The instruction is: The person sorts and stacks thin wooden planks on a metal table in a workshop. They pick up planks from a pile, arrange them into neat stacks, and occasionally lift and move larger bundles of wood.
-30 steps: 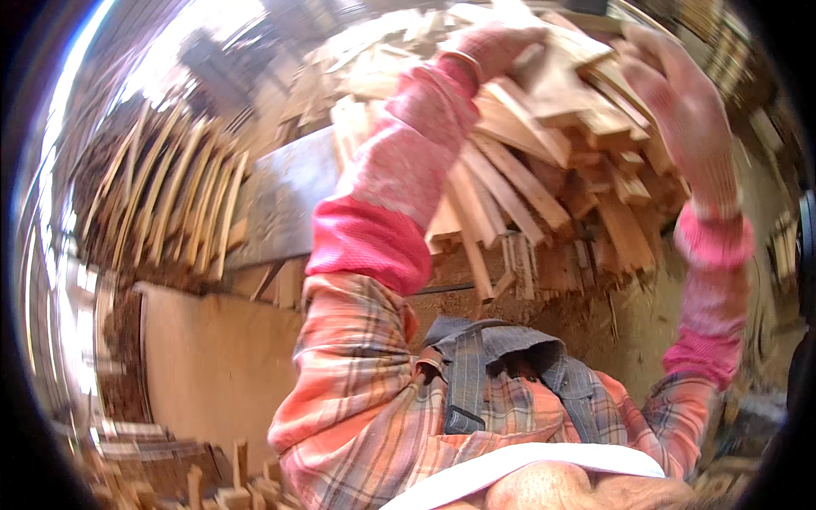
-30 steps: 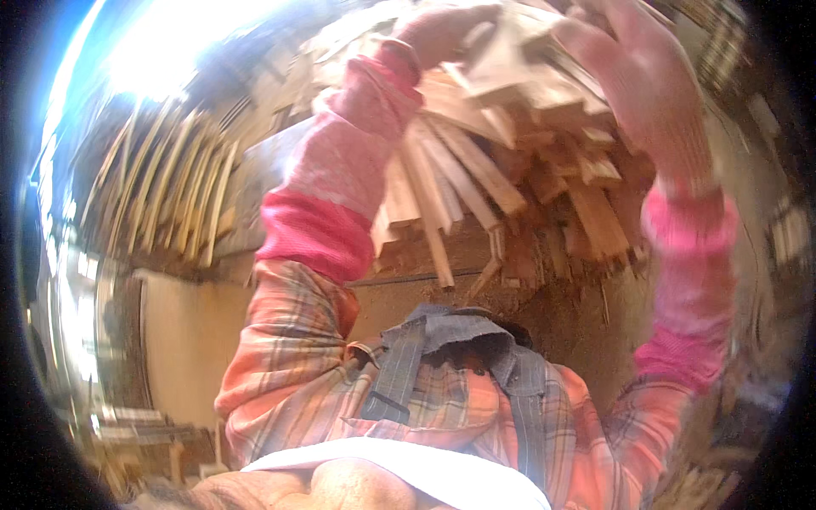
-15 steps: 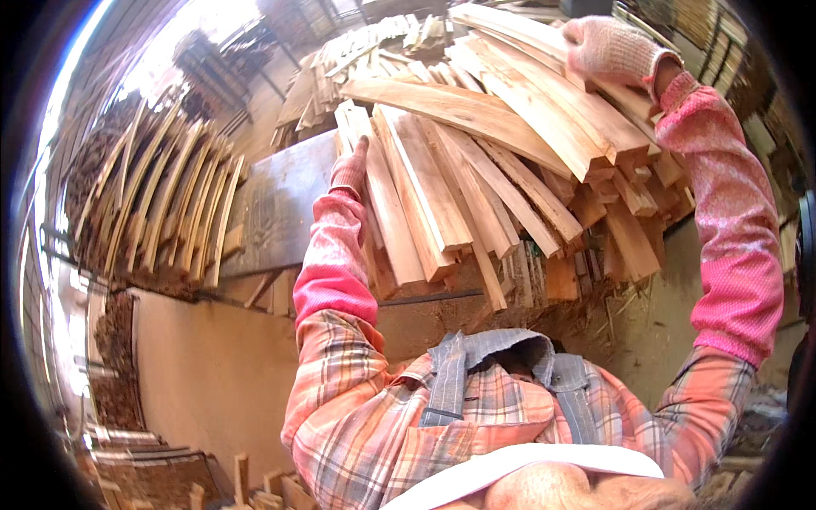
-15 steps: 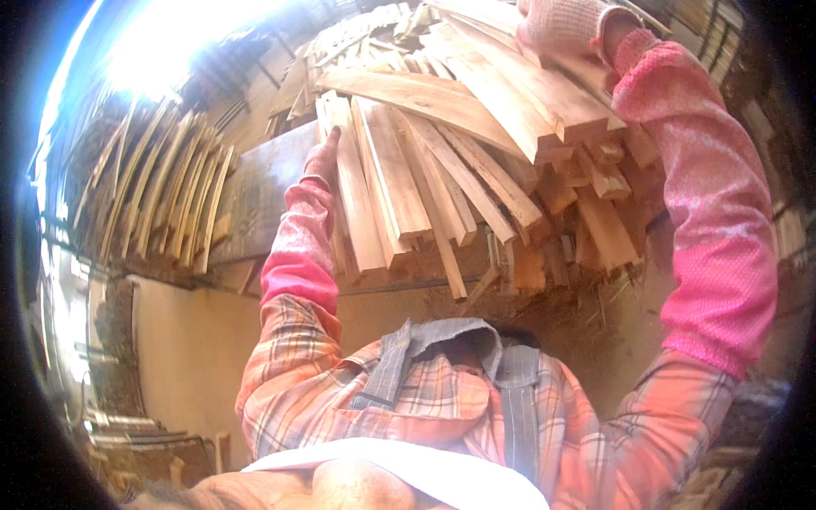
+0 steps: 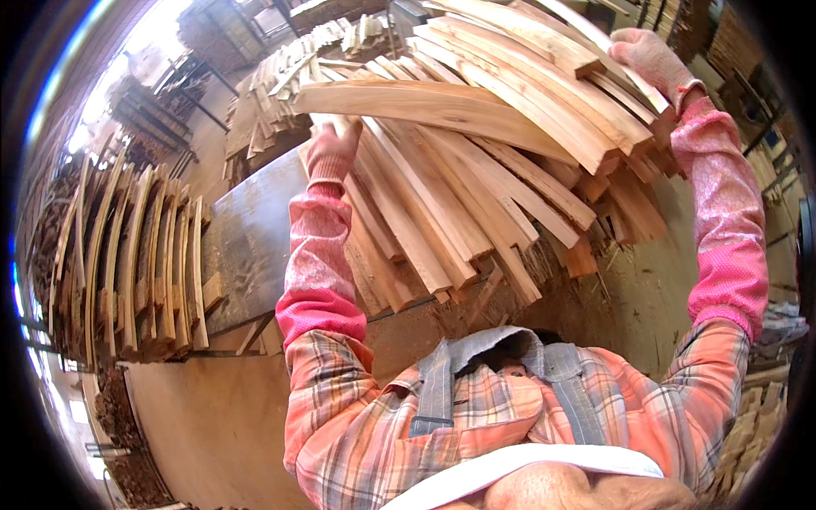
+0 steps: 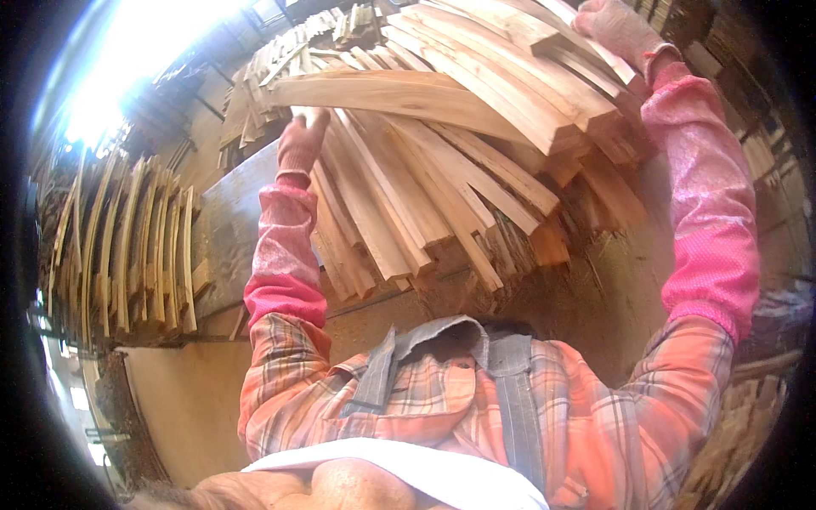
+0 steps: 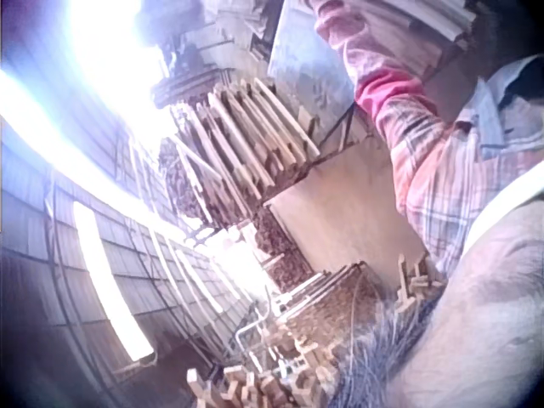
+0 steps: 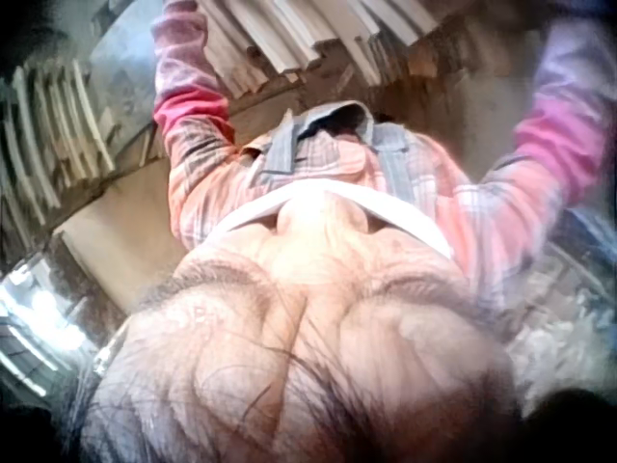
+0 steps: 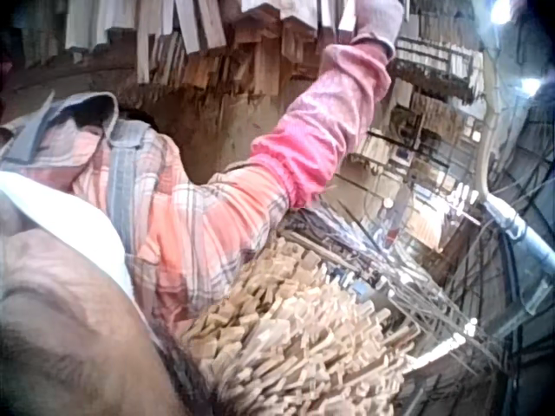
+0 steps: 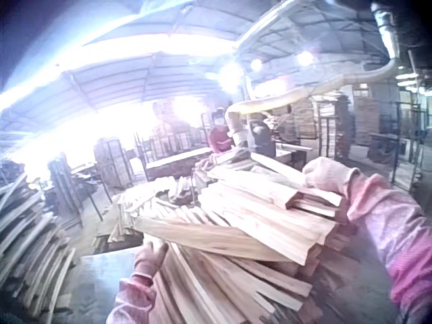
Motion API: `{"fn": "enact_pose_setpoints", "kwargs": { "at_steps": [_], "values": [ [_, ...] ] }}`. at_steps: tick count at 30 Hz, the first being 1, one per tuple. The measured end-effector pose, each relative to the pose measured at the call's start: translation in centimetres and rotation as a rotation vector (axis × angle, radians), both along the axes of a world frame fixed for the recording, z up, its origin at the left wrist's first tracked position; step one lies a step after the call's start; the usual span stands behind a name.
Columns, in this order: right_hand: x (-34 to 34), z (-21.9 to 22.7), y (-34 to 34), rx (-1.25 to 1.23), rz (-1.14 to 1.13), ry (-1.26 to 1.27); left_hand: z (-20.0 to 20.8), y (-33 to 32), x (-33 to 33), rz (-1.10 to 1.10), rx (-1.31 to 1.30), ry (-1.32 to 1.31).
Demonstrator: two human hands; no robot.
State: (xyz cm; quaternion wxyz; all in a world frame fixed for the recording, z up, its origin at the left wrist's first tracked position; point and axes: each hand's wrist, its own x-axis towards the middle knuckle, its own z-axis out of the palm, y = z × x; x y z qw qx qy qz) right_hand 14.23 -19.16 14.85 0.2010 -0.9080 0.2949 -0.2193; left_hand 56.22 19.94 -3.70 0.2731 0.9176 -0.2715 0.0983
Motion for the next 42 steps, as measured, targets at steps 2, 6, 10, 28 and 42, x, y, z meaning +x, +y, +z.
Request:
{"fn": "enact_pose_setpoints", "kwargs": {
  "at_steps": [2, 6, 10, 28, 42],
  "values": [
    [-3.2, 1.0, 2.4, 0.059, -0.052, -0.153, 3.3, -4.1, -1.4, -0.118, 0.044, -0.037],
    [-7.4, 6.4, 13.5, 0.097, -0.095, -0.170, 7.3, -12.2, 1.5, -0.321, 0.703, -0.394],
    [-16.4, 8.2, 19.4, -0.033, -0.429, -0.123, 5.3, -18.8, -5.2, -0.598, 0.336, -0.351],
    [-50.7, -18.2, 4.8, 0.777, -0.746, -0.766, -13.5, -18.6, -56.3, -1.149, 0.028, 0.184],
    [-58.3, -25.3, 0.5, 0.224, -0.875, -0.136, -13.4, -21.0, -65.0, -0.911, 0.061, 0.165]
  ]
}}
